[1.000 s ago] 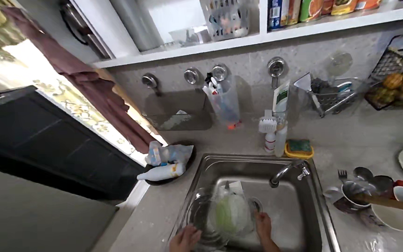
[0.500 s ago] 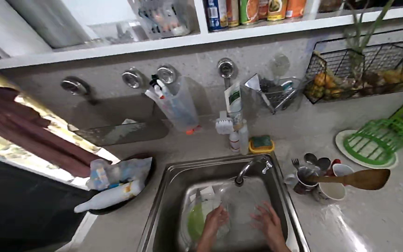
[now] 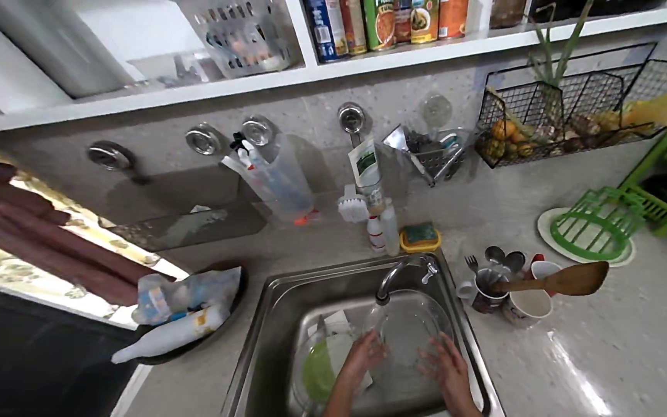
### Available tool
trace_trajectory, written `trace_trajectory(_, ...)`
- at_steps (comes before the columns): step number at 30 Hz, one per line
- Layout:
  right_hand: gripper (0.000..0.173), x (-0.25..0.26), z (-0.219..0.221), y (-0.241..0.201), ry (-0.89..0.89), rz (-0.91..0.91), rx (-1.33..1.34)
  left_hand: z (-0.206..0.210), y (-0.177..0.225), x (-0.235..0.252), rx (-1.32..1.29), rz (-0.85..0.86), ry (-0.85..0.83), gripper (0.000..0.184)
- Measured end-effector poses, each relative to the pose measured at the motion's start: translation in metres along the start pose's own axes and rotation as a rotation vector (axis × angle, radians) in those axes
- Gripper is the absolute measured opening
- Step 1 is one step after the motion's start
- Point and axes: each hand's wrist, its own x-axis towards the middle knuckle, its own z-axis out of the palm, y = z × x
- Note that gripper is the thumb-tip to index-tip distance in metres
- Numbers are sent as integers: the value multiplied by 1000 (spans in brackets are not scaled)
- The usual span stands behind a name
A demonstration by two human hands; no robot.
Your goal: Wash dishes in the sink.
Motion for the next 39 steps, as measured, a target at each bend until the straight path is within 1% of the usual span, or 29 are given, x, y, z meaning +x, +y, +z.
trace_trajectory(2, 48, 1, -1, -2, -2, -7, 8, 2, 3, -1, 34, 15, -27, 43)
trace_trajectory(7, 51, -3, -2, -6, -15, -13, -5, 4, 4, -2, 88, 8, -18, 42)
trace_trajectory(11, 50, 0, -7, -4, -32, -14, 9, 3, 2, -3, 70, -14, -20, 45)
trace_trajectory(15, 47, 2, -8, -3, -40, -12, 28, 4, 1, -3, 50, -7, -1, 41)
trace_trajectory(19, 49, 2, -8, -4, -42, -10, 23, 5, 2, -5, 62, -12, -30, 45)
trace_trajectory(24, 51, 4, -10, -4, -56, -37, 5, 4, -1, 1, 9, -10, -3, 49)
trace_trajectory(26, 49, 4, -11, -3, -47, -36, -1, 4, -4, 3, -62, 36, 7, 44)
trace_trajectory(28, 48, 4, -11, -3, -37, -48, -25, 3, -6, 7, -120, 89, -23, 37)
trace_trajectory(29, 48, 2, -11, -4, -36, -64, -49, 2, -8, 8, -120, 107, -46, 35)
trace_trajectory(32, 48, -4, -11, -14, -39, -164, -189, 2, -11, 12, 11, 152, -90, 30)
trace_trajectory(35, 47, -8, -12, -21, -60, -286, -329, 7, -15, 14, 70, 109, -83, 26)
trace_trajectory(37, 44, -10, -9, -24, -48, -351, -396, 13, -17, 19, 125, 84, -65, 29)
trace_trajectory(39, 42, -11, -5, -23, -29, -428, -447, 20, -17, 24, 233, 73, 1, 35)
